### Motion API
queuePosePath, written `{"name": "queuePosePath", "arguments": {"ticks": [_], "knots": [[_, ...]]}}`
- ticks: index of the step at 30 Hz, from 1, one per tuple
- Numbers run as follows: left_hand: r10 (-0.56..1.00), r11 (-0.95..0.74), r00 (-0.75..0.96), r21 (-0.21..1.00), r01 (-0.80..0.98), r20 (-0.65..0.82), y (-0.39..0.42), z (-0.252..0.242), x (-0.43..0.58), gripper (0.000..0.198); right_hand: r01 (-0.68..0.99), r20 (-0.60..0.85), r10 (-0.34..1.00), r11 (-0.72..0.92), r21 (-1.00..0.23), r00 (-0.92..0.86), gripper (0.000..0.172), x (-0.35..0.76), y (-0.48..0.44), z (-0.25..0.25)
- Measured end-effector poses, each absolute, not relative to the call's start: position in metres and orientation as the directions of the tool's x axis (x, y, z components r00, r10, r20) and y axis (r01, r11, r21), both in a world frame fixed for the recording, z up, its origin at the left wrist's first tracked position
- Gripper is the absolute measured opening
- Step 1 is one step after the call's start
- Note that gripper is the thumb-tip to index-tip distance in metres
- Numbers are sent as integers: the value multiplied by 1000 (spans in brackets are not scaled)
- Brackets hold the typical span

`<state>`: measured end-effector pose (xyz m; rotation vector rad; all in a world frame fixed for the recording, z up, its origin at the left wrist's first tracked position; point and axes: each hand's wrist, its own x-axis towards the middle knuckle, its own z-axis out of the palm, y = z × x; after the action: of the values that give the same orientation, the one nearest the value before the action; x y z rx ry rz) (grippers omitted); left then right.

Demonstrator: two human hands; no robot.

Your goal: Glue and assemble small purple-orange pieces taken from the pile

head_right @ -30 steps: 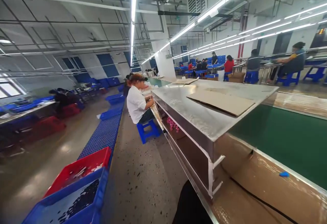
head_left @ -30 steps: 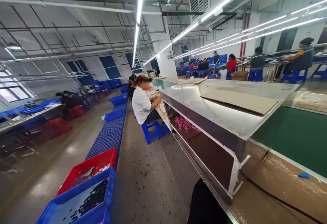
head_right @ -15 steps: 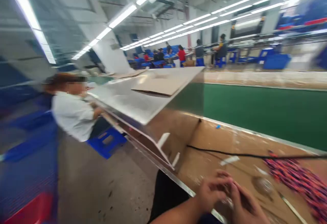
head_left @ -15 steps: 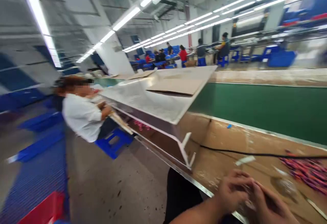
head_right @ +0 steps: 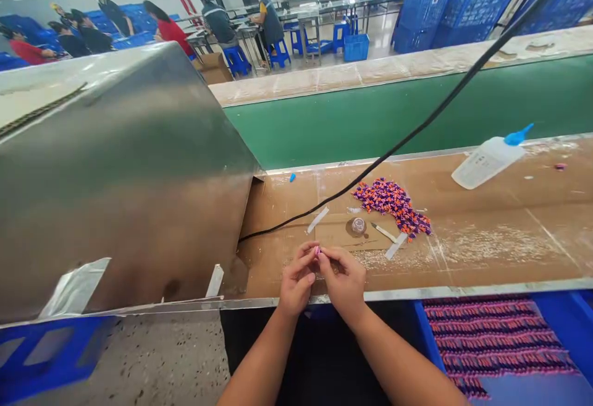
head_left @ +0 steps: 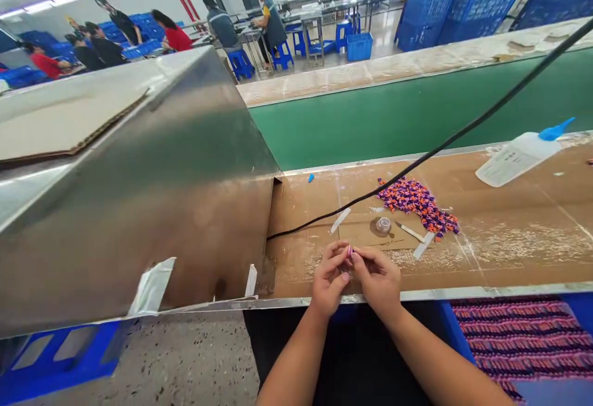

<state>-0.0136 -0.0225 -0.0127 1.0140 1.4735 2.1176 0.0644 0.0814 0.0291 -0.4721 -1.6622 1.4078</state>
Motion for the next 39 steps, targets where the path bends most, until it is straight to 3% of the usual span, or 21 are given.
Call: {"name": "queuePosePath", "arguments": {"ticks": [12, 23, 34, 37, 39], "knots": [[639, -432, -649, 891, 142, 413, -20, -5, -13, 41, -219, 455, 706, 404, -888, -542, 10, 69, 86, 34], [597, -436, -637, 864, 254, 488, -21, -1, -9, 39, -236, 699, 517, 694, -680, -495, 23, 77, 94, 55], [585, -410, -603, 839, 358, 543, -22, 3, -6, 42, -234, 689, 449, 715, -659, -568, 20, 93, 98, 63], [510, -415, -709, 862, 293, 487, -17, -3, -5, 45, -205, 621, 321, 753, -625, -715, 18, 99, 131, 56], [466, -420, -763, 871, 254, 448, -14, -6, -5, 40, -170, 479, 181, 782, -599, -859, 20, 104, 159, 48]]}}
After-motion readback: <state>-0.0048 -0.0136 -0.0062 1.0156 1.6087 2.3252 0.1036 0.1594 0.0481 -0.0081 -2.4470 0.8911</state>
